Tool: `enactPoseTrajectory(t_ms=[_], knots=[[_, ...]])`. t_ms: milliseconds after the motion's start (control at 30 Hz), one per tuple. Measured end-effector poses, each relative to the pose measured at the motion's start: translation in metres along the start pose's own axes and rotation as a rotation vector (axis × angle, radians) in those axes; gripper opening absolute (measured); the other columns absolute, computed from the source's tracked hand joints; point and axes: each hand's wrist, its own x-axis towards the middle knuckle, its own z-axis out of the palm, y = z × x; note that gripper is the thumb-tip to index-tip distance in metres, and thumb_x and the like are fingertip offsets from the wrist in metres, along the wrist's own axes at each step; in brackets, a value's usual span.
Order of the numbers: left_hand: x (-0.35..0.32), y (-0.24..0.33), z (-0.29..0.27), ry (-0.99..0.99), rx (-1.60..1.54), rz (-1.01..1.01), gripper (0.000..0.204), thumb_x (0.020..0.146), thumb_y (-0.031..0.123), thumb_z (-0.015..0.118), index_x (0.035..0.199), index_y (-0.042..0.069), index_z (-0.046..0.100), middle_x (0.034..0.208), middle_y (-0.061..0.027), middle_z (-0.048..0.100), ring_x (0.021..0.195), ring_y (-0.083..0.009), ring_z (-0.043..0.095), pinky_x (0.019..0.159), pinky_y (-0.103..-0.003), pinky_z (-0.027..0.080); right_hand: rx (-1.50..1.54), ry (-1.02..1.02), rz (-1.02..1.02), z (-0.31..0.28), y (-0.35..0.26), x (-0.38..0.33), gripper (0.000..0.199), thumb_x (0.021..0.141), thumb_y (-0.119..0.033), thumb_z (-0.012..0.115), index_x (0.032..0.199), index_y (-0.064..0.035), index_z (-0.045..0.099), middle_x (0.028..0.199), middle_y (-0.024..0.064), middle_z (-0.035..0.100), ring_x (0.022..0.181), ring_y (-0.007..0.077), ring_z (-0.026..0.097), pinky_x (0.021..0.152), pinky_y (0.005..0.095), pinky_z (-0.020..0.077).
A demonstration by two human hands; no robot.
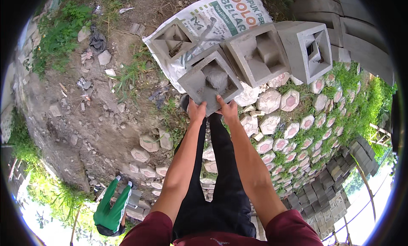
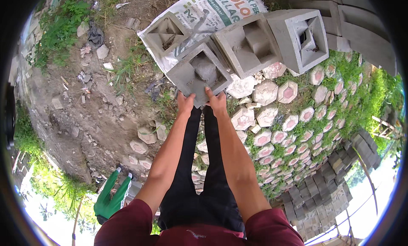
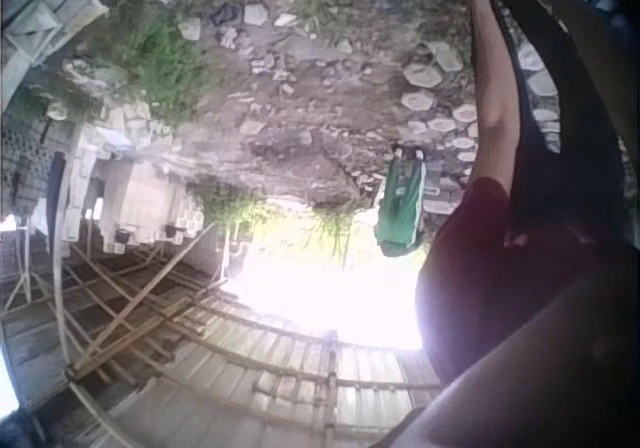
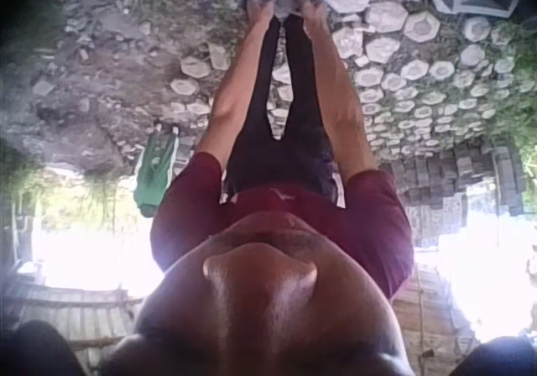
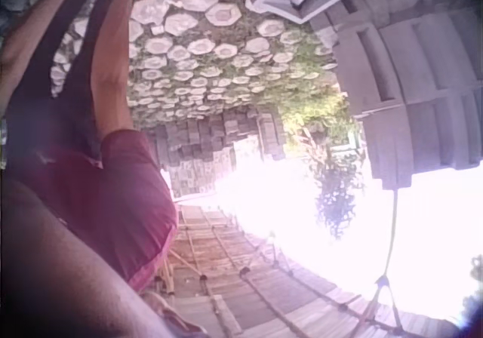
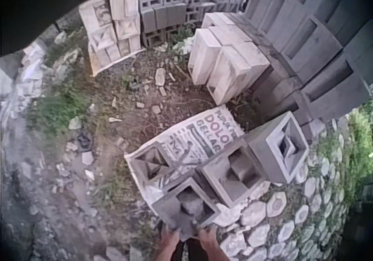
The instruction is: The person moves decorative concrete blocks from a storage pile and arranges them on the ground by hand.
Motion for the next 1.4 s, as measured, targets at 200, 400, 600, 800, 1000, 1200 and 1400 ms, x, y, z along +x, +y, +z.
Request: enactPoseTrajectory(t_ms=[200,400,600,800,1000,1200,1400], knots=[[0.027,-0.006,0.015,-0.083,0.110,0.105,0.063,0.076,0.000,0.063,0.133,-0.004,0.037,0.124,-0.0219,0.056,0.114,-0.0298,0.056,0.099,-0.038,0.041,0.056,0.002,-0.026,-0.011,0.019,0.037,0.046,0.084,-0.023,0.072,0.113,0.0073,0.051,0.103,0.0157,0.062,0.086,0.0223,0.064,0.064,0.0389,0.0596],[0.038,-0.002,0.022,-0.087,0.103,0.092,0.062,0.077,0.001,0.063,0.133,-0.004,0.038,0.121,-0.0221,0.058,0.111,-0.0304,0.058,0.096,-0.037,0.043,0.041,-0.010,0.006,-0.006,0.008,0.046,0.055,0.084,-0.026,0.073,0.119,0.0061,0.046,0.110,0.0177,0.060,0.094,0.0250,0.064,0.072,0.0408,0.0594],[0.061,-0.012,0.017,-0.040,0.100,0.110,0.055,0.074,0.006,0.068,0.124,-0.005,0.048,0.110,-0.0203,0.065,0.102,-0.0295,0.064,0.090,-0.037,0.047,0.071,0.011,-0.031,0.003,0.010,0.055,0.050,0.085,-0.025,0.072,0.115,0.0057,0.048,0.107,0.0162,0.060,0.089,0.0242,0.064,0.071,0.0397,0.0591],[0.055,0.001,0.023,0.009,0.282,0.045,0.055,0.074,0.005,0.069,0.124,-0.005,0.048,0.111,-0.0189,0.065,0.101,-0.0267,0.064,0.088,-0.036,0.048,0.124,0.027,-0.018,-0.001,0.030,0.073,0.039,0.087,-0.022,0.069,0.112,0.0016,0.052,0.105,0.0108,0.061,0.086,0.0201,0.063,0.072,0.0390,0.0584],[0.044,0.014,0.012,-0.166,-0.067,-0.020,0.048,0.083,-0.002,0.061,0.128,-0.004,0.045,0.114,-0.0146,0.063,0.103,-0.0205,0.062,0.082,-0.032,0.050,0.022,0.027,0.049,-0.014,0.026,0.080,0.036,0.087,-0.021,0.070,0.111,0.0002,0.053,0.105,0.0106,0.061,0.086,0.0200,0.063,0.075,0.0385,0.0580],[0.004,0.068,-0.018,-0.275,-0.059,-0.223,0.050,0.091,0.017,0.061,0.135,0.003,0.044,0.130,-0.0150,0.056,0.117,-0.0231,0.055,0.095,-0.042,0.046,-0.140,-0.332,0.152,-0.049,-0.024,0.037,0.024,0.088,-0.008,0.063,0.107,0.0031,0.055,0.097,0.0100,0.065,0.081,0.0171,0.064,0.074,0.0337,0.0576],[-0.093,0.183,-0.048,-0.512,0.565,0.220,0.031,0.095,0.029,0.058,0.094,0.000,0.069,0.080,-0.0064,0.070,0.073,-0.0110,0.061,0.071,-0.027,0.047,-0.723,-0.167,-0.600,-0.106,-0.091,-0.086,0.015,0.083,-0.013,0.062,0.084,0.0003,0.070,0.066,0.0079,0.065,0.060,0.0143,0.060,0.061,0.0286,0.0494]])
